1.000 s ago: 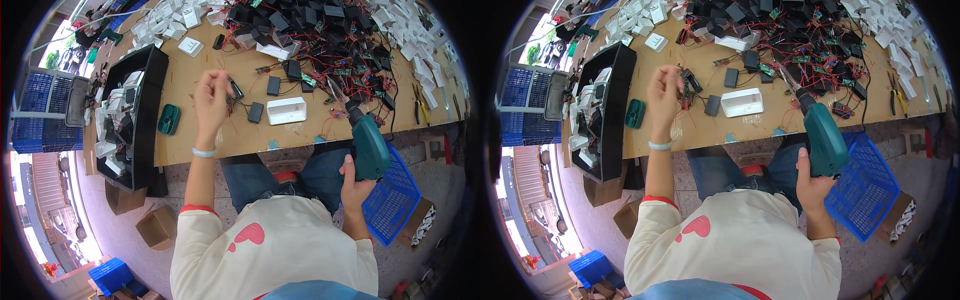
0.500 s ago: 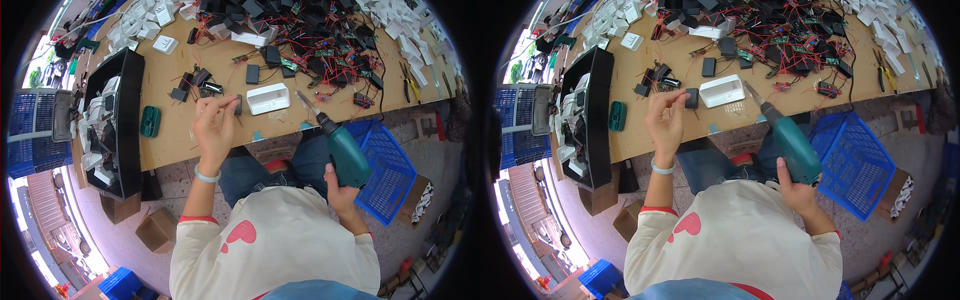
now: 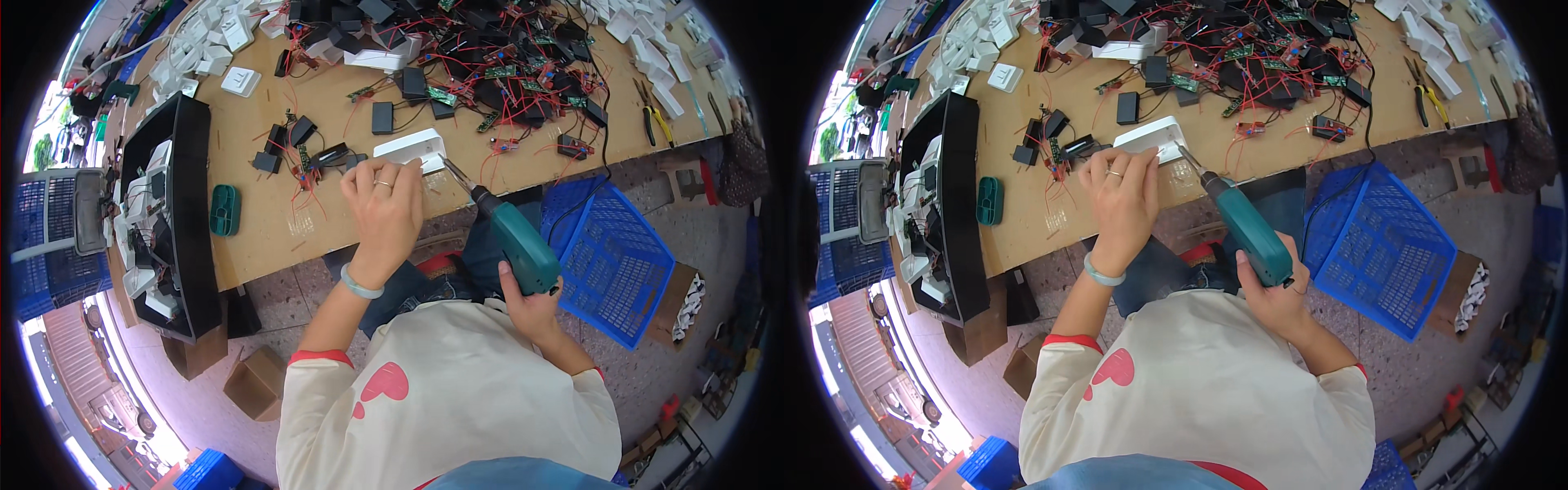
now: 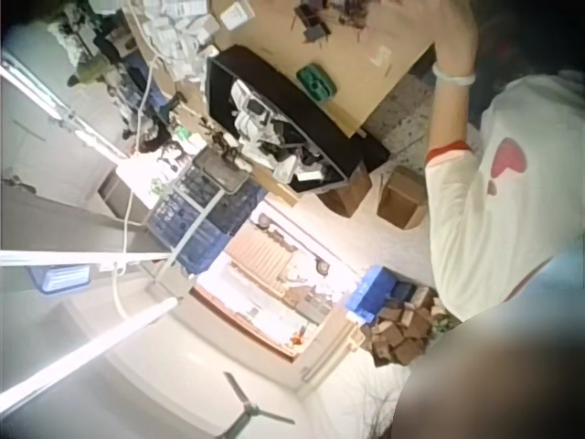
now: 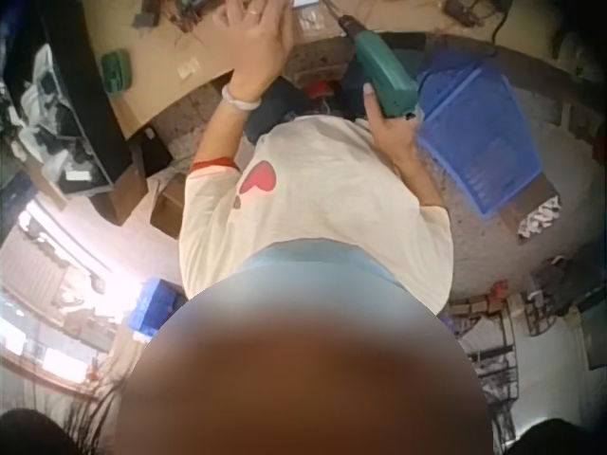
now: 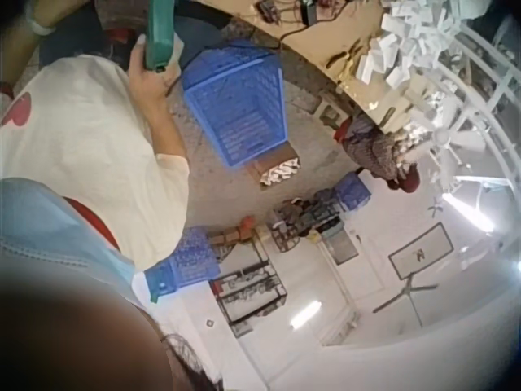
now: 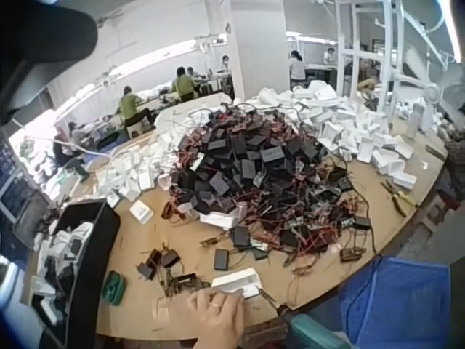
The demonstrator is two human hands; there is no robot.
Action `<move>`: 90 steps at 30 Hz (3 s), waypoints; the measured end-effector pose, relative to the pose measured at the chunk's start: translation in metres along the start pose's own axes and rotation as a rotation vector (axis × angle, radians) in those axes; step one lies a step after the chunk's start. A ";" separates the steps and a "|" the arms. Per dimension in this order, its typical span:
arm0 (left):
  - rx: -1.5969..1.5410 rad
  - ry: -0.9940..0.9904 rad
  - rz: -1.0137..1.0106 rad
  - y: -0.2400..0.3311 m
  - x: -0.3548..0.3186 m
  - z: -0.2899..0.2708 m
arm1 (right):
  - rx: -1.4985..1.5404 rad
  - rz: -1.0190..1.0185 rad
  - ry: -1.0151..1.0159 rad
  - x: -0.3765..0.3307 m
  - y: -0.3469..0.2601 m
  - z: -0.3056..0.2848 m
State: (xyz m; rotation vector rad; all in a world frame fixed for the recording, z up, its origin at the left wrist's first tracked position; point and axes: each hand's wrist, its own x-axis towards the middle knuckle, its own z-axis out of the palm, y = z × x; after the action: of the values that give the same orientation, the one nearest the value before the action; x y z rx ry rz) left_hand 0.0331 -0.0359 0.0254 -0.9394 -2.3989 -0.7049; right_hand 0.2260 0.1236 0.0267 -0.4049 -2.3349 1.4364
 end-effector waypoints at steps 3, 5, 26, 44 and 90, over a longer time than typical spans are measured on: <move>0.072 -0.016 0.021 -0.001 -0.004 0.003 | 0.015 0.042 -0.019 0.004 -0.003 0.001; 0.065 -0.015 0.006 -0.002 -0.006 0.001 | 0.005 0.036 -0.028 0.005 -0.003 0.002; 0.201 0.053 0.067 -0.005 0.016 0.024 | 0.034 -0.014 0.016 0.017 0.001 0.019; 0.254 0.020 0.074 -0.007 0.020 0.028 | 0.013 -0.024 0.027 0.028 -0.003 0.025; 0.279 -0.016 0.057 -0.007 0.020 0.027 | -0.031 -0.067 -0.008 0.026 0.003 0.026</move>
State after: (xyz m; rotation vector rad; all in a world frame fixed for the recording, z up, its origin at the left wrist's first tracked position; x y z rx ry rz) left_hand 0.0088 -0.0141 0.0145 -0.8934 -2.3948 -0.3311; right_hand 0.1912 0.1153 0.0170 -0.3263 -2.3571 1.3746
